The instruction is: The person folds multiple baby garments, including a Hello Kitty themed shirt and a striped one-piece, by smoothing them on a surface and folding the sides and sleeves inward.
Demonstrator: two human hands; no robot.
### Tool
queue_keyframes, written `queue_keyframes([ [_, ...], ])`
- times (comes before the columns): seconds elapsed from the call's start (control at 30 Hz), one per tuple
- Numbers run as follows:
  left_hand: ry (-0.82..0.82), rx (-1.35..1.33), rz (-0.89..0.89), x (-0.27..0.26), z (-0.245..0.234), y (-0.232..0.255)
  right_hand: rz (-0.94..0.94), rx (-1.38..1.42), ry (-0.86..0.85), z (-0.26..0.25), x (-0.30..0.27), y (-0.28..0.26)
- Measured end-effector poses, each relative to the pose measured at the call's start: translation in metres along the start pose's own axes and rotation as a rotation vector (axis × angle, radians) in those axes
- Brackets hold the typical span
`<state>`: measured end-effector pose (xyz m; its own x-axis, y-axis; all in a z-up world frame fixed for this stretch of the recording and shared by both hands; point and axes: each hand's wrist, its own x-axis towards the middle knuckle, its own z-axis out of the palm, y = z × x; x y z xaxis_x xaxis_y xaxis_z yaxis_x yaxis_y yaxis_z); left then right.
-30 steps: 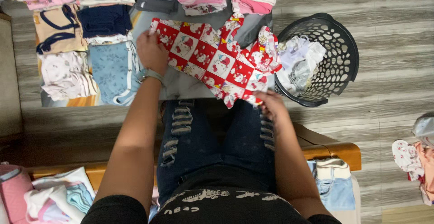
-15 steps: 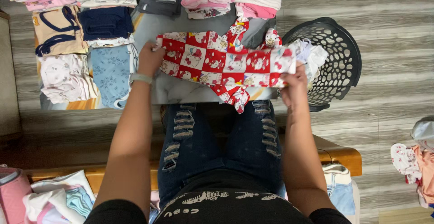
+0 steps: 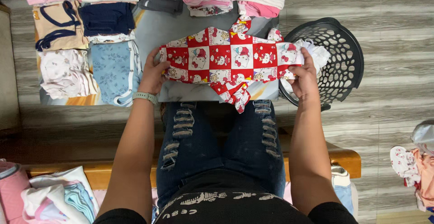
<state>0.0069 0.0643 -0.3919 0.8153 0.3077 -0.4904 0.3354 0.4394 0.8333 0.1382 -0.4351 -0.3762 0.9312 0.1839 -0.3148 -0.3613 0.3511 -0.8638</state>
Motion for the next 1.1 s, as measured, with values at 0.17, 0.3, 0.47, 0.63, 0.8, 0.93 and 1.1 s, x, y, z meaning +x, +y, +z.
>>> queue_keyframes([
  [0.17,-0.071,0.037,0.102,-0.016,0.004,0.017,-0.204,-0.115,-0.012,0.049,-0.008,-0.009],
  [0.3,-0.066,0.126,0.119,-0.03,0.013,0.027,-0.451,-0.736,-0.088,0.128,-0.002,0.046],
  [0.47,-0.088,0.167,0.151,-0.031,0.02,0.022,-0.483,-1.232,-0.148,0.212,-0.023,0.09],
  [0.63,-0.088,0.237,0.199,-0.035,0.02,0.019,-0.623,-1.291,-0.033,0.209,-0.016,0.107],
  [0.8,-0.106,0.315,0.289,-0.041,0.023,0.025,-0.383,-0.92,0.114,0.216,-0.016,0.092],
  [0.93,-0.115,0.333,0.269,-0.041,0.026,0.024,-0.529,-1.122,-0.057,0.233,-0.025,0.09],
  [1.1,-0.171,0.417,0.395,-0.043,0.051,0.027,-0.505,-0.877,-0.108,0.209,-0.031,0.093],
])
